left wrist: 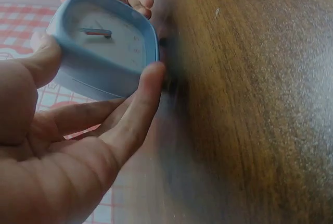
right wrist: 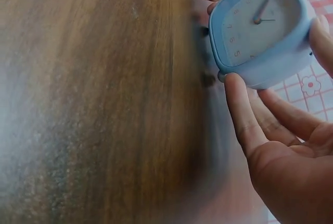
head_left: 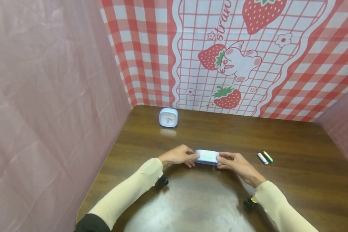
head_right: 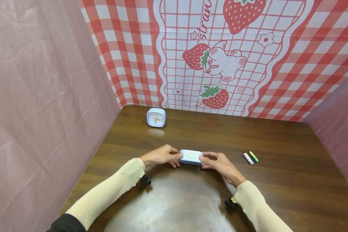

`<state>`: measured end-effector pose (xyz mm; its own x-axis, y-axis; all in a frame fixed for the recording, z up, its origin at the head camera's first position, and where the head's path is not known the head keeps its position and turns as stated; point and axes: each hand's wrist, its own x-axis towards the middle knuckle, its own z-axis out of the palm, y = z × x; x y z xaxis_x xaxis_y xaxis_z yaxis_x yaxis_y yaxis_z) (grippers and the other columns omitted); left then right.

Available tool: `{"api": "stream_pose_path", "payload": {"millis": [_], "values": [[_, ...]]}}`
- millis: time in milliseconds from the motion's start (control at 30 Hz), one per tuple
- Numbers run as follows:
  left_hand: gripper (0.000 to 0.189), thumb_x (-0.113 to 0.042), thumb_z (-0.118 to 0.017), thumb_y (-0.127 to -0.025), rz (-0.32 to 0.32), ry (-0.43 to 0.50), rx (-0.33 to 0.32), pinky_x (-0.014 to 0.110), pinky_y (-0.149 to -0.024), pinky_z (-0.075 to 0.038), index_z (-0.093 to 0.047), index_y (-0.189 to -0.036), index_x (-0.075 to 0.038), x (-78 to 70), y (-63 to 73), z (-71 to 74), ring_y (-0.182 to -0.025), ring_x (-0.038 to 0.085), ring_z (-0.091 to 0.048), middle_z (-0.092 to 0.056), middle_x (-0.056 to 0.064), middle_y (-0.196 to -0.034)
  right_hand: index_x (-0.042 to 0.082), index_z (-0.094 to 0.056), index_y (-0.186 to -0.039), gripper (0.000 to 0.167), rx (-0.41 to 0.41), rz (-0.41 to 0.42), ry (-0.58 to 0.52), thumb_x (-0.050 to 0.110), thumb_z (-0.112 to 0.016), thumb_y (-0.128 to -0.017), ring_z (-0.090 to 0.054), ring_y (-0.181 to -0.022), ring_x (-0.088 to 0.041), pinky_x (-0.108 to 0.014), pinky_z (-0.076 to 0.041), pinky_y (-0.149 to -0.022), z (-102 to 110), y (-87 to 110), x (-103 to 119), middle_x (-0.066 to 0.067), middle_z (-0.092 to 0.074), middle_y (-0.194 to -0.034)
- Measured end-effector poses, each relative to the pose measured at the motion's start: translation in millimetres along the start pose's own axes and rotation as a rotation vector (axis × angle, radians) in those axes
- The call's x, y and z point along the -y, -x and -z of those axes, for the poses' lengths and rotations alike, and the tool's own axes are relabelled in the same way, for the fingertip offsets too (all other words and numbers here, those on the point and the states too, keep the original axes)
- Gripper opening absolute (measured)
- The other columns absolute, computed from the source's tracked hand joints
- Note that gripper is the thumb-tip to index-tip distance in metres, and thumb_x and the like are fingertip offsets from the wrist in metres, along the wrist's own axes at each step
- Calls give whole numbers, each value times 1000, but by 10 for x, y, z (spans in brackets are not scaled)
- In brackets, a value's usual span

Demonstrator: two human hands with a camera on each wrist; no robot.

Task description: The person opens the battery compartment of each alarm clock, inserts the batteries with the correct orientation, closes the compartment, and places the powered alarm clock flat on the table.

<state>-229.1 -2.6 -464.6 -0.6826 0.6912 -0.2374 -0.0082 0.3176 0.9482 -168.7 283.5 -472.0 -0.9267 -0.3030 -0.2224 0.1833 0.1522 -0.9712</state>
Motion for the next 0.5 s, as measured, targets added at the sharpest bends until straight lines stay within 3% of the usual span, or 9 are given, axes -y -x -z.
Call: {"api": "stream_pose_path", "payload": {"millis": [167, 400, 500], "values": [[52, -21, -75, -96, 4, -100, -27, 36, -79, -60, -60, -133, 12, -5, 19, -6, -85, 30, -73, -75, 15, -101, -4, -52, -145, 61, -1, 30, 88, 17, -78, -93, -63, -116, -28, -33, -54, -96, -3, 14, -35, -24, -57, -141], [69, -18, -92, -78, -5, -288, -80, 27, -83, -57, -61, -135, 4, -5, 9, -47, -93, 14, -70, -73, 12, -113, 6, -55, -145, 75, 8, 96, 233, 15, -90, -79, -62, -118, -34, -32, -55, -93, -81, 28, -33, -20, -62, -131], [80, -16, -97, -69, -12, -392, -116, 26, -87, -55, -60, -137, 2, -11, 2, -99, -93, 14, -69, -72, 11, -113, 7, -53, -146, 83, 9, 156, 334, 16, -93, -74, -63, -115, -33, -34, -55, -95, -138, 43, -34, -18, -61, -129]]}}
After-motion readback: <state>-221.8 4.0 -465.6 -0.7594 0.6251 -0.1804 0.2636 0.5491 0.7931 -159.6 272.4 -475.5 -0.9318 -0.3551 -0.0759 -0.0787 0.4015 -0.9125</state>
